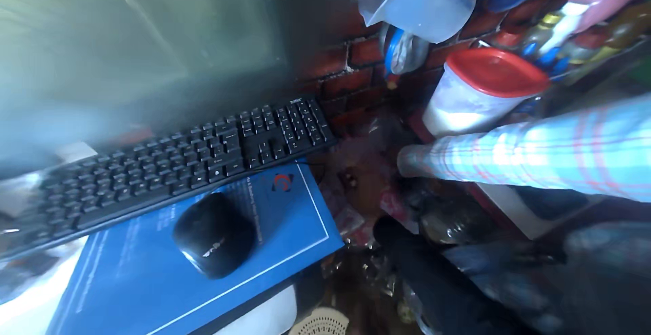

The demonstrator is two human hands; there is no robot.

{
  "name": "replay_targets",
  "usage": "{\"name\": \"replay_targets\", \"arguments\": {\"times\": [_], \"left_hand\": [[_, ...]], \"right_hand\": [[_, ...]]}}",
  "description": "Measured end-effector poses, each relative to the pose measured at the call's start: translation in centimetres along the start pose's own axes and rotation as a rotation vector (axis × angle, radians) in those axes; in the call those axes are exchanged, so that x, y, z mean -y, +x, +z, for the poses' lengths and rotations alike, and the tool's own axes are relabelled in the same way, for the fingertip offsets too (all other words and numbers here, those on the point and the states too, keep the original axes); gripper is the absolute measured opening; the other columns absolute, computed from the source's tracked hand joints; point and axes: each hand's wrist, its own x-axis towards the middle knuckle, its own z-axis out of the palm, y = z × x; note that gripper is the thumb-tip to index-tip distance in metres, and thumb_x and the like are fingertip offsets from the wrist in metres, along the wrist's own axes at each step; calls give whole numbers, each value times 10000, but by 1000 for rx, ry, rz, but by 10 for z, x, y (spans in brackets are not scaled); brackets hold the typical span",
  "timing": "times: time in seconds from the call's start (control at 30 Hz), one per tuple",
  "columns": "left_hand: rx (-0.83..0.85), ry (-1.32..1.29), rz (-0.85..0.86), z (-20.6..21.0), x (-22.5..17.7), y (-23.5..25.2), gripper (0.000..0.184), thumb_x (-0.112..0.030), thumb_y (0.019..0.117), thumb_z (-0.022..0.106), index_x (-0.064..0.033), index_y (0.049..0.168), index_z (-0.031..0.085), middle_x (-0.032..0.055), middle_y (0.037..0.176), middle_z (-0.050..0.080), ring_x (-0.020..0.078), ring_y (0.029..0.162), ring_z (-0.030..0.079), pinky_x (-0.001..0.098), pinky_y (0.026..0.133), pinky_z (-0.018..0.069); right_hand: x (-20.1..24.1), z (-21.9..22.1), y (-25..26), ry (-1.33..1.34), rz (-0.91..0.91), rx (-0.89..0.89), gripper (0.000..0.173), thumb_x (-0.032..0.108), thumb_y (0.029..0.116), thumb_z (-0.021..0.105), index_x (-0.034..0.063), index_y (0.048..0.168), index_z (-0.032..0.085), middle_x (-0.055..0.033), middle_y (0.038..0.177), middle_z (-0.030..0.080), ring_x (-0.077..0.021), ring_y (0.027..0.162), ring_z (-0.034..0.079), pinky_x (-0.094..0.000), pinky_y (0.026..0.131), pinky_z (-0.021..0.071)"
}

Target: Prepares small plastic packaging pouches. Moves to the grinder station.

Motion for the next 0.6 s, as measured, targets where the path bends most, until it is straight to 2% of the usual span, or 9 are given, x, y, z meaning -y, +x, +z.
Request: {"name": "replay_targets", "arguments": {"times": [0.1, 0.2, 0.27, 0.33, 0.4, 0.43, 0.47, 0.53, 0.6], "left_hand": [[-62, 14, 26, 3, -44, 51, 510, -139, 974, 626, 44, 1433, 500, 206, 1334, 634, 255, 1214, 644, 441, 1056, 528], [-127, -232, 35, 8, -61, 67, 498, -206, 1040, 549, 43, 1464, 471, 186, 1362, 622, 221, 1224, 633, 400, 1066, 516], [-94, -602, 11, 10, -61, 55, 648, -424, 1081, 408, 53, 1517, 363, 182, 1420, 584, 242, 1259, 613, 410, 1064, 515], [-76, -949, -68, 9, -65, 30, 1043, -816, 913, 375, 9, 1546, 285, 157, 1426, 595, 285, 1242, 635, 469, 990, 555], [-131, -1116, -204, 6, -71, -7, 1197, -917, 776, 453, 18, 1512, 321, 165, 1319, 652, 304, 1158, 674, 518, 924, 587], [-159, -1094, -249, 6, -70, -26, 1071, -834, 843, 495, 33, 1462, 382, 161, 1256, 685, 286, 1109, 696, 500, 908, 598], [-177, -1040, -267, 7, -67, -45, 866, -643, 915, 609, 46, 1411, 441, 161, 1198, 703, 271, 1067, 708, 474, 911, 605], [-284, -891, -286, 8, -54, -79, 487, -200, 928, 740, 77, 1288, 565, 174, 1081, 732, 260, 976, 730, 434, 888, 622], [-442, -910, -324, 9, -39, -119, 333, -37, 961, 608, 78, 1272, 575, 163, 1016, 734, 231, 892, 730, 397, 819, 625]], "right_hand": [[34, -46, -26, 337, 17, -264, 307, 252, 1074, 533, 5, 1224, 634, -141, 978, 683, -202, 789, 651, -400, 710, 565], [37, -84, -45, 528, -110, -481, 188, 140, 1025, 529, 16, 1119, 635, 3, 926, 670, -43, 841, 646, -274, 785, 574], [31, -109, -76, 674, -82, -372, 195, 163, 974, 584, 56, 1125, 646, 18, 930, 723, -87, 853, 706, -309, 792, 618], [16, -120, -121, 698, -60, -145, 139, 170, 929, 667, 104, 1051, 649, 11, 870, 727, -128, 782, 720, -332, 729, 634], [-2, -114, -171, 580, -89, 74, 118, 213, 881, 755, 159, 927, 660, 53, 850, 704, -80, 786, 702, -283, 725, 622], [-9, -107, -194, 502, -124, 140, 136, 227, 870, 779, 163, 912, 667, 70, 866, 696, -45, 824, 682, -250, 765, 600], [-13, -99, -219, 455, -138, 176, 161, 228, 856, 806, 142, 943, 701, 61, 910, 719, -44, 877, 688, -249, 819, 597], [-8, -83, -264, 444, -89, 197, 278, 212, 848, 823, 65, 1066, 734, 5, 994, 765, -92, 942, 727, -288, 879, 623], [12, -71, -304, 491, 10, 186, 332, 170, 856, 804, 1, 1117, 689, -40, 990, 758, -135, 911, 733, -312, 850, 632]]}}
